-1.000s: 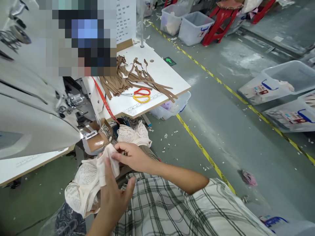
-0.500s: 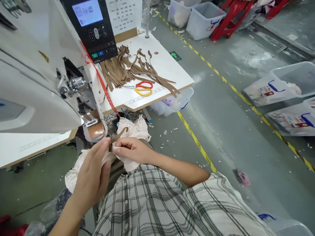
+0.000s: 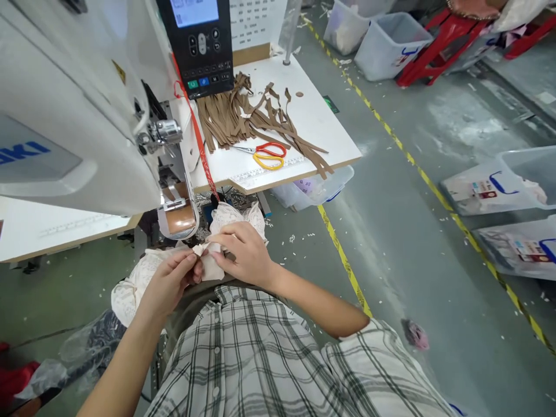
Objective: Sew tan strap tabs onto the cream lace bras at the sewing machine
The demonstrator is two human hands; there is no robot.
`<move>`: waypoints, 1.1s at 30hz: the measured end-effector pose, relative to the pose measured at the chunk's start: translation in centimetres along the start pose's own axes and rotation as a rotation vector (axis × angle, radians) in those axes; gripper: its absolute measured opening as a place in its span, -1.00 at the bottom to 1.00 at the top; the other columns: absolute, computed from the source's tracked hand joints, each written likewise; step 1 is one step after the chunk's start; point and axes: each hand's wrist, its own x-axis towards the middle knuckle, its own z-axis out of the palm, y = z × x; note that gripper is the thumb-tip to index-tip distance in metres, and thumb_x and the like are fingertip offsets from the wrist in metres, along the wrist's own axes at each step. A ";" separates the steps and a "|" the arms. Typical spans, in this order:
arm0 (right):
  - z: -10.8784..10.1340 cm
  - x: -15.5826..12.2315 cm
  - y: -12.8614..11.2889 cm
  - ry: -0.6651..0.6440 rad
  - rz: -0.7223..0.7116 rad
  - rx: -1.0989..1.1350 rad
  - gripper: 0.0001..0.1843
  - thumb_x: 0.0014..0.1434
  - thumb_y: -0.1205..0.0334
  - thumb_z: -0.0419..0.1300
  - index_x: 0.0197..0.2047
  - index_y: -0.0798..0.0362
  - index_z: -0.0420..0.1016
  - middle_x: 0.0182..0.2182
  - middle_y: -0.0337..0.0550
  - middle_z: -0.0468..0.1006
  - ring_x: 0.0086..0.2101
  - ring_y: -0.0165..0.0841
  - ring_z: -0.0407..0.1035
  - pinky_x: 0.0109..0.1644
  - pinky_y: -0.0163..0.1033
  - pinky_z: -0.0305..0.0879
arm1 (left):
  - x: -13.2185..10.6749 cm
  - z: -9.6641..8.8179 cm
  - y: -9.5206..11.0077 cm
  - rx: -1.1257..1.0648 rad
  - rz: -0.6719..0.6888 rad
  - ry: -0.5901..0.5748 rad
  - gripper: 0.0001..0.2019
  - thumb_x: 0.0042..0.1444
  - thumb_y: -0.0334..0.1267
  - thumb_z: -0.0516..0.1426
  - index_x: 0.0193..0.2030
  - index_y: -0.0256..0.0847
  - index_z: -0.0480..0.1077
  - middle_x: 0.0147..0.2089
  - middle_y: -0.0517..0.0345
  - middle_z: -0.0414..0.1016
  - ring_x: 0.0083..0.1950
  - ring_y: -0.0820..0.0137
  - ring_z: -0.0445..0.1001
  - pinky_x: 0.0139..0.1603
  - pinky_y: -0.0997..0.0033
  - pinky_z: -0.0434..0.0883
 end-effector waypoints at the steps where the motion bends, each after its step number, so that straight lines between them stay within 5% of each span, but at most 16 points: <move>1: 0.1 -0.1 -0.3 0.032 0.013 0.015 -0.80 0.23 0.17 0.23 -0.08 0.00 0.51 -0.25 -0.09 0.53 -0.20 -0.27 0.40 -0.08 -0.13 0.34 | -0.2 0.0 0.1 0.059 0.045 0.021 -0.67 0.21 0.01 0.12 -0.38 -0.24 0.36 -0.42 0.20 0.34 -0.40 0.48 0.29 -0.35 0.47 0.32; 5: 1.0 -0.2 -1.2 -0.050 0.029 0.056 -0.80 0.27 0.12 0.21 -0.09 -0.01 0.51 -0.26 -0.12 0.55 -0.23 -0.31 0.42 -0.14 -0.19 0.38 | -0.9 0.1 0.5 0.221 0.140 0.101 -0.68 0.26 -0.03 0.08 -0.33 -0.23 0.44 -0.41 0.19 0.40 -0.35 0.44 0.35 -0.30 0.45 0.34; 9: 1.6 -0.1 -1.5 0.072 0.075 0.033 -0.75 0.20 0.08 0.28 -0.10 0.01 0.48 -0.26 -0.09 0.54 -0.21 -0.28 0.43 -0.15 -0.18 0.41 | -1.1 0.0 0.8 0.329 0.174 0.134 -0.68 0.28 -0.05 0.06 -0.36 -0.23 0.43 -0.44 0.21 0.39 -0.38 0.45 0.34 -0.33 0.48 0.30; 23: 2.5 -0.6 -1.4 -0.054 -0.040 0.062 -0.87 0.29 0.25 0.20 -0.22 -0.01 0.60 -0.36 -0.21 0.60 -0.33 -0.40 0.44 -0.24 -0.28 0.35 | -0.1 -0.3 -0.2 0.275 0.131 0.163 -0.58 0.28 0.03 0.03 -0.49 -0.21 0.33 -0.49 0.22 0.35 -0.41 0.45 0.30 -0.36 0.48 0.27; 27: 1.6 0.7 2.8 -0.172 -0.048 0.069 -0.80 0.33 0.19 0.13 -0.15 -0.03 0.59 -0.28 -0.21 0.61 -0.27 -0.41 0.47 -0.19 -0.32 0.39 | 0.7 -1.4 -1.0 0.276 0.076 0.163 -0.56 0.19 0.11 0.13 -0.53 -0.21 0.30 -0.58 0.29 0.21 -0.49 0.49 0.17 -0.43 0.48 0.17; 31: -3.0 6.9 11.7 -0.075 0.264 -0.408 -0.60 0.37 0.36 -0.07 0.17 0.05 0.43 0.06 0.01 0.49 0.09 -0.24 0.35 0.13 -0.13 0.31 | 1.2 -2.6 -1.6 0.161 0.049 0.131 -0.57 0.12 0.16 0.17 -0.41 -0.22 0.40 -0.50 0.27 0.28 -0.46 0.49 0.21 -0.40 0.48 0.22; 33: -5.4 10.4 15.5 -0.347 0.371 -0.673 -0.52 0.31 0.43 -0.06 0.26 0.17 0.32 0.14 0.19 0.40 0.14 -0.11 0.28 0.16 -0.05 0.25 | 1.0 -2.8 -1.5 0.090 0.046 0.112 -0.57 0.11 0.15 0.20 -0.42 -0.23 0.39 -0.48 0.26 0.29 -0.45 0.51 0.21 -0.37 0.49 0.24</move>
